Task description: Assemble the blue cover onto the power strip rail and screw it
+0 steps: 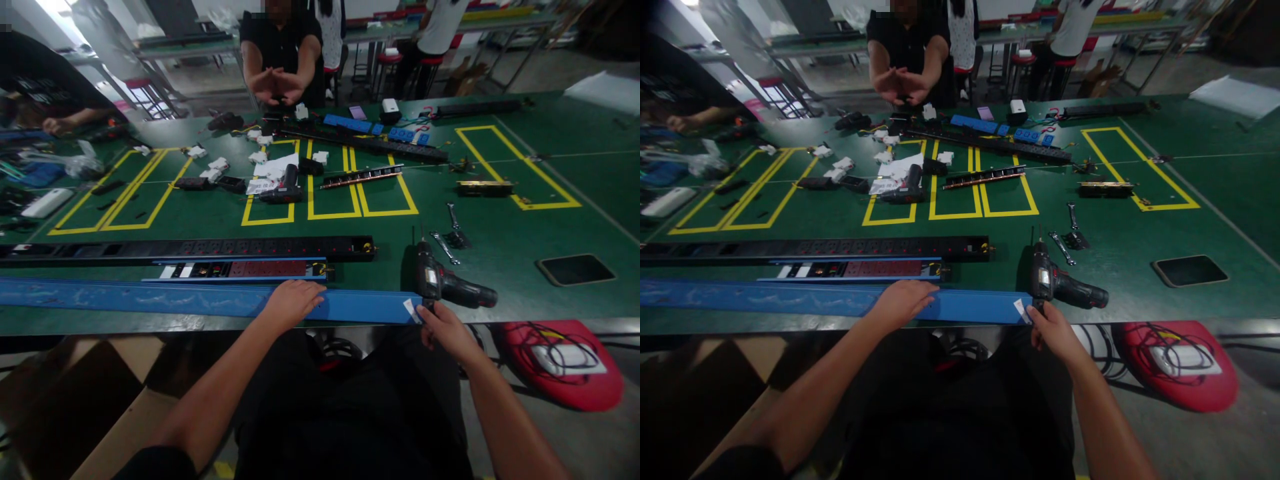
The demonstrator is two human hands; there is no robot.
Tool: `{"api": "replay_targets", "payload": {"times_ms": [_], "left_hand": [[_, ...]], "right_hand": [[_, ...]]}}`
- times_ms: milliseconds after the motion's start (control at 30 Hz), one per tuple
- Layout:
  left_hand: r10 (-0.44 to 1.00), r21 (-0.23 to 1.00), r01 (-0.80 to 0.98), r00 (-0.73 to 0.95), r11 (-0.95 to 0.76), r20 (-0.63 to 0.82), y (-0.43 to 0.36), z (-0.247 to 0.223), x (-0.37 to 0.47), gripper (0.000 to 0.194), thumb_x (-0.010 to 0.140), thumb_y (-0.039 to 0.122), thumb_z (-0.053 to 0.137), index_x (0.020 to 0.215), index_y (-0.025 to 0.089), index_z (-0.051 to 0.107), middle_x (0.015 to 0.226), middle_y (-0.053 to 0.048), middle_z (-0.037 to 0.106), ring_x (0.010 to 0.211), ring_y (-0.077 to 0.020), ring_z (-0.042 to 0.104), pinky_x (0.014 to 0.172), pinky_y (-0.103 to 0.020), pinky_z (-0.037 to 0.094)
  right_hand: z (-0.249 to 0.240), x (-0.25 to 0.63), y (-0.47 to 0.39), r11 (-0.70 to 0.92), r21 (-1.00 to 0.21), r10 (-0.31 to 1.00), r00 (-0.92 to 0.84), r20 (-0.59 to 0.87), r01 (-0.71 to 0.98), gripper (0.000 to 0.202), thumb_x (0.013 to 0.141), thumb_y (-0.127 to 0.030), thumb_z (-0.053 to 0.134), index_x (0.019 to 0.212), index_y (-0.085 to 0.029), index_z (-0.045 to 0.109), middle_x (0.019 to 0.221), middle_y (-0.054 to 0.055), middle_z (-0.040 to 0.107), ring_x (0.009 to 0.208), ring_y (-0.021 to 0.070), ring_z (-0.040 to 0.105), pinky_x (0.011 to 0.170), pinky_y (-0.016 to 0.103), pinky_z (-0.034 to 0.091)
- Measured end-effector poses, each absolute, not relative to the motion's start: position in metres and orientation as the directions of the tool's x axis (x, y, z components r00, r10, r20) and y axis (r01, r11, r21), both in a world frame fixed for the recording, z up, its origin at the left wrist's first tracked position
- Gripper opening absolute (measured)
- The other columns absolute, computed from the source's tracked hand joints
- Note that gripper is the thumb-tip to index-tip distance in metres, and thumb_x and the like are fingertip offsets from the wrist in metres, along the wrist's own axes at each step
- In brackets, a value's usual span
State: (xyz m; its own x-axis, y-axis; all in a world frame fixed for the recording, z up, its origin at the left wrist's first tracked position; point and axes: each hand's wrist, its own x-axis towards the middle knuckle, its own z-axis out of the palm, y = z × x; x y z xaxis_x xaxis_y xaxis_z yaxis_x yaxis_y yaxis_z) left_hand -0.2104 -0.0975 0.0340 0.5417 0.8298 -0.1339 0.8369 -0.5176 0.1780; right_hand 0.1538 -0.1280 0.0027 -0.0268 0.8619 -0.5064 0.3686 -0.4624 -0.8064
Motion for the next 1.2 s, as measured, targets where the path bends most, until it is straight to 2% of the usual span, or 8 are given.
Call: {"api": "replay_targets", "payload": {"times_ms": [67, 200, 267, 367, 500, 800, 967, 1200], "left_hand": [[0.839, 0.139, 0.842, 0.535, -0.521, -0.098, -0.102, 0.035, -0.208, 0.044, 0.101, 0.048, 0.035, 0.133, 0.025, 0.054, 0.133, -0.007, 0.062, 0.119, -0.0236, 0.055, 0.100, -0.039, 0.039], [0.843, 0.090, 0.848, 0.529, -0.522, -0.093, -0.107, 0.037, -0.206, 0.077, 0.080, 0.071, 0.058, 0.139, 0.021, 0.047, 0.138, -0.012, 0.054, 0.119, -0.0317, 0.051, 0.099, -0.045, 0.038], [0.839, 0.087, 0.846, 0.534, -0.527, -0.109, -0.107, 0.037, -0.206, 0.080, 0.076, 0.067, 0.064, 0.140, 0.023, 0.044, 0.138, -0.012, 0.053, 0.118, -0.0320, 0.052, 0.098, -0.044, 0.039], [0.835, 0.080, 0.848, 0.530, -0.524, -0.151, -0.106, 0.037, -0.206, 0.073, 0.076, 0.054, 0.070, 0.138, 0.026, 0.044, 0.131, -0.010, 0.056, 0.109, -0.0299, 0.057, 0.092, -0.041, 0.043], [0.812, 0.086, 0.834, 0.550, -0.545, -0.196, -0.103, 0.036, -0.206, 0.067, 0.076, 0.045, 0.070, 0.135, 0.023, 0.046, 0.122, -0.009, 0.061, 0.103, -0.0281, 0.061, 0.089, -0.039, 0.046], [0.790, 0.131, 0.828, 0.560, -0.546, -0.248, -0.103, 0.041, -0.206, 0.067, 0.075, 0.048, 0.072, 0.132, 0.022, 0.048, 0.120, -0.010, 0.064, 0.102, -0.0272, 0.065, 0.086, -0.036, 0.050], [0.774, 0.201, 0.814, 0.581, -0.545, -0.252, -0.102, 0.039, -0.207, 0.069, 0.074, 0.048, 0.072, 0.133, 0.020, 0.051, 0.124, -0.011, 0.065, 0.109, -0.0285, 0.063, 0.092, -0.039, 0.050], [0.772, 0.233, 0.806, 0.589, -0.543, -0.238, -0.103, 0.033, -0.210, 0.082, 0.074, 0.050, 0.071, 0.145, 0.021, 0.041, 0.131, -0.012, 0.062, 0.112, -0.0293, 0.061, 0.097, -0.042, 0.046]], "right_hand": [[0.003, 0.154, -0.128, -0.467, -0.804, 0.859, -0.026, -0.511, 0.367, 0.043, 0.079, -0.064, 0.051, 0.085, -0.024, 0.039, 0.041, -0.007, 0.052, 0.034, 0.0151, 0.053, 0.035, 0.023, 0.039], [0.007, 0.152, -0.128, -0.474, -0.805, 0.857, -0.020, -0.514, 0.357, 0.044, 0.077, -0.065, 0.052, 0.085, -0.024, 0.039, 0.041, -0.007, 0.050, 0.034, 0.0155, 0.054, 0.035, 0.023, 0.039], [0.009, 0.151, -0.129, -0.476, -0.807, 0.858, -0.018, -0.513, 0.351, 0.044, 0.076, -0.065, 0.053, 0.085, -0.024, 0.040, 0.041, -0.008, 0.050, 0.034, 0.0156, 0.054, 0.035, 0.024, 0.040], [0.009, 0.151, -0.129, -0.472, -0.809, 0.862, -0.010, -0.507, 0.350, 0.044, 0.076, -0.065, 0.053, 0.086, -0.024, 0.040, 0.042, -0.008, 0.050, 0.035, 0.0155, 0.054, 0.035, 0.024, 0.041], [0.006, 0.152, -0.129, -0.471, -0.814, 0.861, -0.021, -0.508, 0.340, 0.043, 0.078, -0.064, 0.053, 0.085, -0.024, 0.040, 0.042, -0.008, 0.050, 0.035, 0.0157, 0.054, 0.035, 0.024, 0.041], [0.006, 0.152, -0.136, -0.494, -0.799, 0.848, -0.012, -0.530, 0.341, 0.042, 0.076, -0.064, 0.053, 0.081, -0.025, 0.038, 0.040, -0.009, 0.047, 0.034, 0.0154, 0.054, 0.034, 0.023, 0.039], [0.004, 0.152, -0.138, -0.538, -0.776, 0.826, 0.020, -0.564, 0.329, 0.040, 0.076, -0.060, 0.056, 0.079, -0.025, 0.037, 0.042, -0.010, 0.043, 0.034, 0.0144, 0.053, 0.032, 0.022, 0.037], [0.002, 0.150, -0.138, -0.548, -0.778, 0.823, 0.034, -0.566, 0.306, 0.040, 0.076, -0.059, 0.057, 0.076, -0.025, 0.035, 0.044, -0.012, 0.036, 0.032, 0.0120, 0.048, 0.032, 0.021, 0.033]]}}
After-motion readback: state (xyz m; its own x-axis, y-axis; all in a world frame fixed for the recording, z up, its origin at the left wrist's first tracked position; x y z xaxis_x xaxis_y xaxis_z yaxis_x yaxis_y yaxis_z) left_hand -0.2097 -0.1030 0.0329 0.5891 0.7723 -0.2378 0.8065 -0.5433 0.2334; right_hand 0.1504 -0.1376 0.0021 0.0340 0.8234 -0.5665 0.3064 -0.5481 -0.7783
